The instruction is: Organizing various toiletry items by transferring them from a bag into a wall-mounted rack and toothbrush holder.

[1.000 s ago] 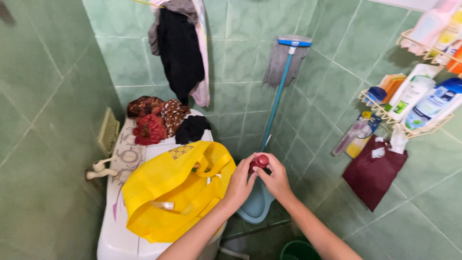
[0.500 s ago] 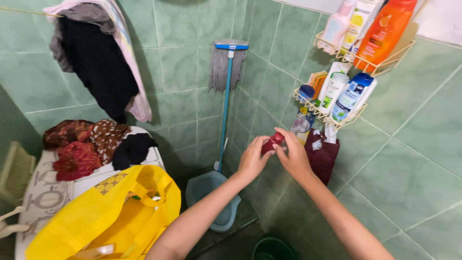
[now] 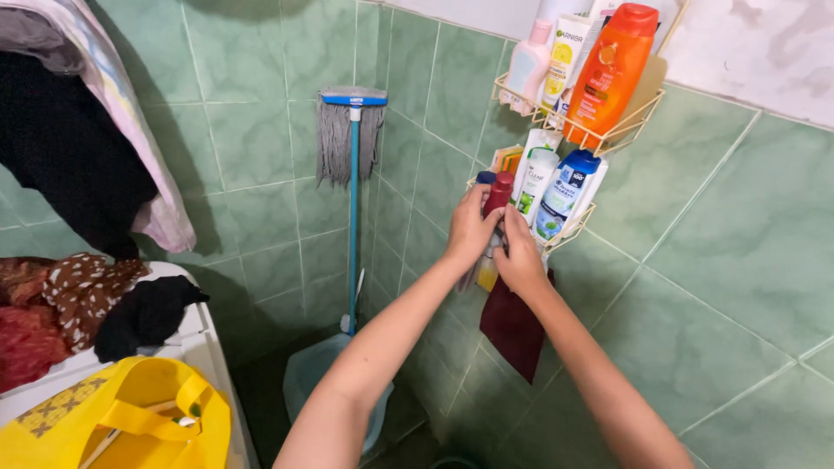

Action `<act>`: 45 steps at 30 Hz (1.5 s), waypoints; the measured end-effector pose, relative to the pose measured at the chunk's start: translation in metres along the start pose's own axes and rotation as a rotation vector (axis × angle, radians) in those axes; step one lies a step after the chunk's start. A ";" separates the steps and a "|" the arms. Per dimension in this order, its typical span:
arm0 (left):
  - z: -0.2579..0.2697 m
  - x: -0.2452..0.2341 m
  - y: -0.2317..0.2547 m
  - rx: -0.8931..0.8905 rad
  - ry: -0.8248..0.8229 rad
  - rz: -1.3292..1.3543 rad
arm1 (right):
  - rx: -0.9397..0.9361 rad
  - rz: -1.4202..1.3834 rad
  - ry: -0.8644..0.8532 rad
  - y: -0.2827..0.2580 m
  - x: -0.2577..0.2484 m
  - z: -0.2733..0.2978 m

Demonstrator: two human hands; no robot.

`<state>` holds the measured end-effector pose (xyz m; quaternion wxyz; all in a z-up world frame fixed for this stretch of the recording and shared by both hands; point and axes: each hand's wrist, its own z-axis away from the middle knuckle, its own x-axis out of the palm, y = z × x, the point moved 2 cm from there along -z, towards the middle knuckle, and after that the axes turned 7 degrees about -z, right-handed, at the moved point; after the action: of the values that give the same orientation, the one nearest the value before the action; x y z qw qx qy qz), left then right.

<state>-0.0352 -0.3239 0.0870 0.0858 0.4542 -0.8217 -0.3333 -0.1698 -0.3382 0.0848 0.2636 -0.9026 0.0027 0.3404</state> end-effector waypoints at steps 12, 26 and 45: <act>-0.044 0.033 -0.034 0.097 -0.053 -0.189 | 0.118 0.123 -0.030 0.049 0.011 -0.049; -0.034 0.040 -0.033 -0.064 -0.144 -0.554 | 0.166 0.076 -0.068 0.051 0.014 -0.042; -0.031 0.038 -0.021 -0.070 -0.170 -0.570 | 0.156 0.035 -0.067 0.015 -0.003 -0.032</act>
<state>-0.0290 -0.3768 0.0911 -0.0647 0.6340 -0.6533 -0.4088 -0.1551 -0.3672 0.0991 0.3268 -0.8673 0.0364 0.3737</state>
